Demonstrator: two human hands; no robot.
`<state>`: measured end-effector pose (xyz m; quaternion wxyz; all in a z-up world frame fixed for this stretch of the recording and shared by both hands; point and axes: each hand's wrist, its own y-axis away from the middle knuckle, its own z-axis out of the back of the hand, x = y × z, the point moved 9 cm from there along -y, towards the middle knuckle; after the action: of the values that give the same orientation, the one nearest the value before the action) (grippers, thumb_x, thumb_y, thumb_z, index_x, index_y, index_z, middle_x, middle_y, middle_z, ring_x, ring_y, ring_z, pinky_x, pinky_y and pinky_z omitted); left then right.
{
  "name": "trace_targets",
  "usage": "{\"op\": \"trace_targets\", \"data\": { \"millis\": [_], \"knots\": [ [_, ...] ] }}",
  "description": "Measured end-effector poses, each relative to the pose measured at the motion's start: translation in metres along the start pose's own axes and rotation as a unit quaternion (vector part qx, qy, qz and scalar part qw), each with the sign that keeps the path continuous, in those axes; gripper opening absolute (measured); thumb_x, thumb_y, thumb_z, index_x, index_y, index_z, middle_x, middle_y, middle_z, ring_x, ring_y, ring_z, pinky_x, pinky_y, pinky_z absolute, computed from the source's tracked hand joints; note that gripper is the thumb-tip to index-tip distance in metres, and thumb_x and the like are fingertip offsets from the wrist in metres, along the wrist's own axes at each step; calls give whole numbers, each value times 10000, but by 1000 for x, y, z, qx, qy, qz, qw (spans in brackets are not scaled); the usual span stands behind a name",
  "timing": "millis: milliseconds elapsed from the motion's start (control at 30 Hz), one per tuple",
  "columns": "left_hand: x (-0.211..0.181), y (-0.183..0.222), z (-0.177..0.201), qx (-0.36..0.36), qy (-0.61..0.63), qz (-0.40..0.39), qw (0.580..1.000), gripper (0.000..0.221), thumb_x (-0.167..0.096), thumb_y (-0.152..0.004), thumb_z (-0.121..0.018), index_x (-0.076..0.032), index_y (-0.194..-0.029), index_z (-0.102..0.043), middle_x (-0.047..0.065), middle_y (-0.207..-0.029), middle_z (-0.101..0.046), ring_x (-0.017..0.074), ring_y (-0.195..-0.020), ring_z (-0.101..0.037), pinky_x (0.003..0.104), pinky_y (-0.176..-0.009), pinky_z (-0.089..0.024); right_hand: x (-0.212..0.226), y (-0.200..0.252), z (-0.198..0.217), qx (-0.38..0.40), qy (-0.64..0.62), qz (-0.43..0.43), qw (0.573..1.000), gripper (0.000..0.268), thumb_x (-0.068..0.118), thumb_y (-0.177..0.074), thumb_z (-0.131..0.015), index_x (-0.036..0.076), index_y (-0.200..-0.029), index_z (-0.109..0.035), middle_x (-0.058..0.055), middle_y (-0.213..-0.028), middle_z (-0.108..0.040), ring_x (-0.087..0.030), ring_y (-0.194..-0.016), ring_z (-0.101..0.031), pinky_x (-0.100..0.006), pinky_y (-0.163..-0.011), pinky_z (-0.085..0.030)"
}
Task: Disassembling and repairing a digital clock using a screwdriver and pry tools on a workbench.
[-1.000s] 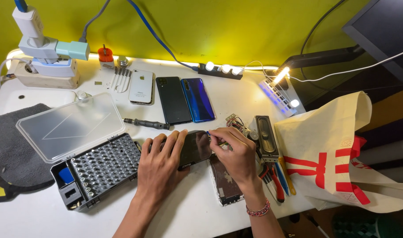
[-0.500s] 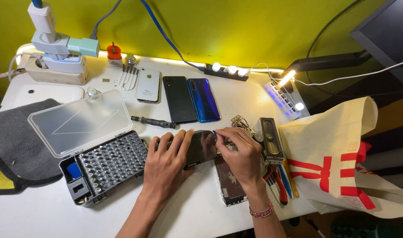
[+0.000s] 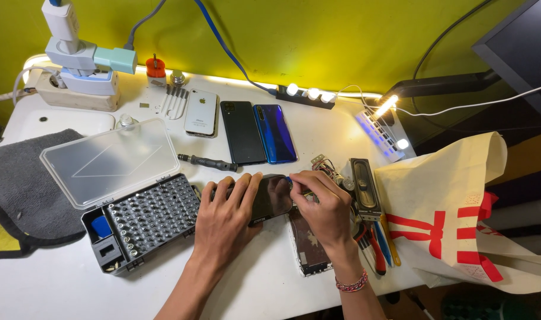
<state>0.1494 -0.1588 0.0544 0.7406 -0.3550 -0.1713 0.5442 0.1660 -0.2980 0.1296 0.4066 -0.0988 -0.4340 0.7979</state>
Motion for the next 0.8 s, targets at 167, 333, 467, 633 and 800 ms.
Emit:
{"op": "trace_targets", "data": {
  "millis": [167, 333, 467, 633, 800],
  "knots": [
    [-1, 0, 4, -11, -12, -6, 1000, 897, -358, -463, -899, -168, -1302, -646, 26, -1150, -651, 241, -1037, -604, 422, -936, -475, -3, 9, -10, 3, 32, 39, 999, 265, -107, -731, -748, 130, -847, -775, 7, -760, -710, -163, -676, -712, -266, -611, -597],
    [0, 1, -2, 19, -33, -32, 999, 1007, -563, -555, -885, -137, -1412, -572, 3, -1249, -639, 239, -994, -585, 408, -901, -463, -6, 6, 1, 45, 26, -8, 999, 194, -83, -836, -760, 14, -1005, -754, -94, -934, -771, -192, -826, -739, -279, -774, -624],
    [0, 0, -4, 25, -29, -33, 999, 1015, -548, -547, -890, -134, -1416, -569, 4, -1262, -635, 243, -1005, -582, 415, -905, -463, -18, 11, -3, 55, -11, -54, 997, 202, -22, -828, -800, 34, -1008, -728, -70, -896, -779, -169, -776, -757, -256, -739, -632],
    [0, 1, -4, 26, -31, -30, 999, 1054, -598, -517, -901, -143, -1409, -571, 5, -1268, -631, 246, -1017, -587, 415, -905, -460, -22, 10, -3, 60, -49, -93, 993, 157, 0, -831, -800, 19, -977, -749, -79, -906, -786, -159, -760, -759, -240, -720, -645],
    [1, 0, -3, 31, -27, -29, 999, 1088, -624, -495, -920, -132, -1402, -571, 16, -1238, -631, 247, -1026, -579, 421, -913, -457, -44, 18, -8, 66, -129, -186, 972, 181, -15, -821, -794, -2, -999, -763, -116, -933, -799, -173, -795, -789, -227, -767, -680]
  ]
}}
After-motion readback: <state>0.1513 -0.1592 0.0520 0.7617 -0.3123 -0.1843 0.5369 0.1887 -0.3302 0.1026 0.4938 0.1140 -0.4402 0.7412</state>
